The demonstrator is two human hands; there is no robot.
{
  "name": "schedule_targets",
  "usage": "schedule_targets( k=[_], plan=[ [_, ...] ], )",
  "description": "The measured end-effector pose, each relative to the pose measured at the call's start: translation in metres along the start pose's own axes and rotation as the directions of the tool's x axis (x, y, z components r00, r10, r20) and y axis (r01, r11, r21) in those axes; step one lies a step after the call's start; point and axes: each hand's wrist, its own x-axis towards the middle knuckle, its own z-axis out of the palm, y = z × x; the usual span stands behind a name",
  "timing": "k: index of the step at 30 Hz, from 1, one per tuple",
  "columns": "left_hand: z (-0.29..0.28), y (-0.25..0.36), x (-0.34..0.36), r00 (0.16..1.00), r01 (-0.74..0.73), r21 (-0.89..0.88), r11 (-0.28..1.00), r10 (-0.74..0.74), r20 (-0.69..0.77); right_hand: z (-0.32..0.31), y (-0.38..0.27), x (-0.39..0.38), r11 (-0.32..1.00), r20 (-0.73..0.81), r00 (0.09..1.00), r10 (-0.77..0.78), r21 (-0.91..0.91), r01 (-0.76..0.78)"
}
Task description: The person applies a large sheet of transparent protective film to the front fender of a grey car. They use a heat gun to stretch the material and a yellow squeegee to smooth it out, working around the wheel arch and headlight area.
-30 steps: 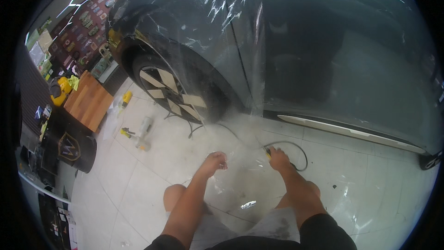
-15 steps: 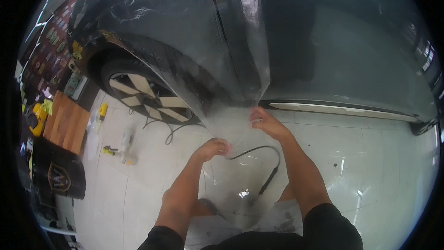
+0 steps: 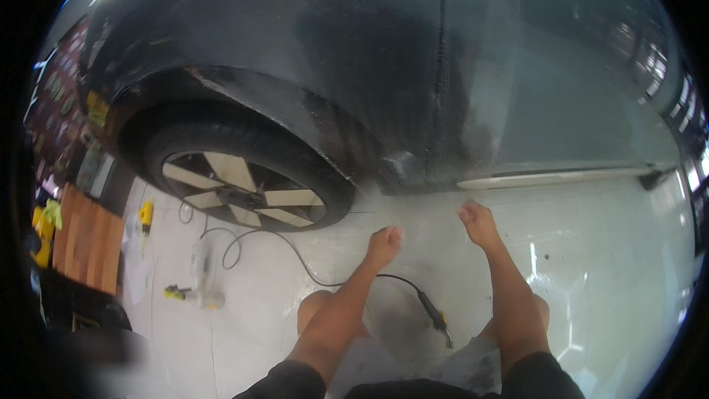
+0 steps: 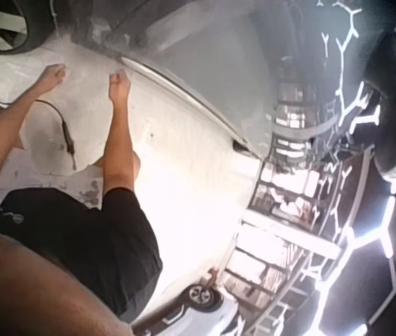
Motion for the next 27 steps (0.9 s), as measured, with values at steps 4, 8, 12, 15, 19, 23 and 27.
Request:
schedule_targets(
  k=[4,8,12,15,19,23,27],
  plan=[
    [-0.006,-0.014,0.033,0.995,-0.094,0.047,0.995,0.095,-0.019,0.01,-0.002,0.03,0.998,-0.037,0.998,0.051,-0.042,-0.052],
    [0.003,-0.015,0.063,0.978,-0.179,0.061,0.982,0.184,-0.097,0.004,-0.014,0.042,0.986,-0.065,0.993,0.097,-0.129,-0.105],
    [0.0,-0.006,0.087,0.989,-0.125,0.114,0.986,0.132,-0.059,0.01,-0.008,0.044,0.976,-0.092,0.979,0.184,-0.097,-0.193],
    [-0.016,-0.007,0.092,0.998,-0.047,0.111,0.993,0.052,-0.043,0.024,-0.009,0.046,0.959,0.004,0.964,0.264,0.106,-0.263],
    [-0.008,-0.042,0.091,0.995,-0.075,0.013,0.997,0.075,-0.064,0.034,0.038,0.038,0.989,-0.032,0.996,0.084,0.121,-0.08],
    [0.016,-0.042,0.052,0.986,-0.165,-0.003,0.986,0.165,0.032,0.026,0.047,0.021,0.98,-0.142,0.977,0.158,0.142,-0.138],
    [0.024,-0.019,0.039,0.983,-0.185,0.049,0.981,0.185,0.007,0.016,0.04,0.013,0.985,-0.192,0.974,0.118,0.149,-0.09]
  ],
)
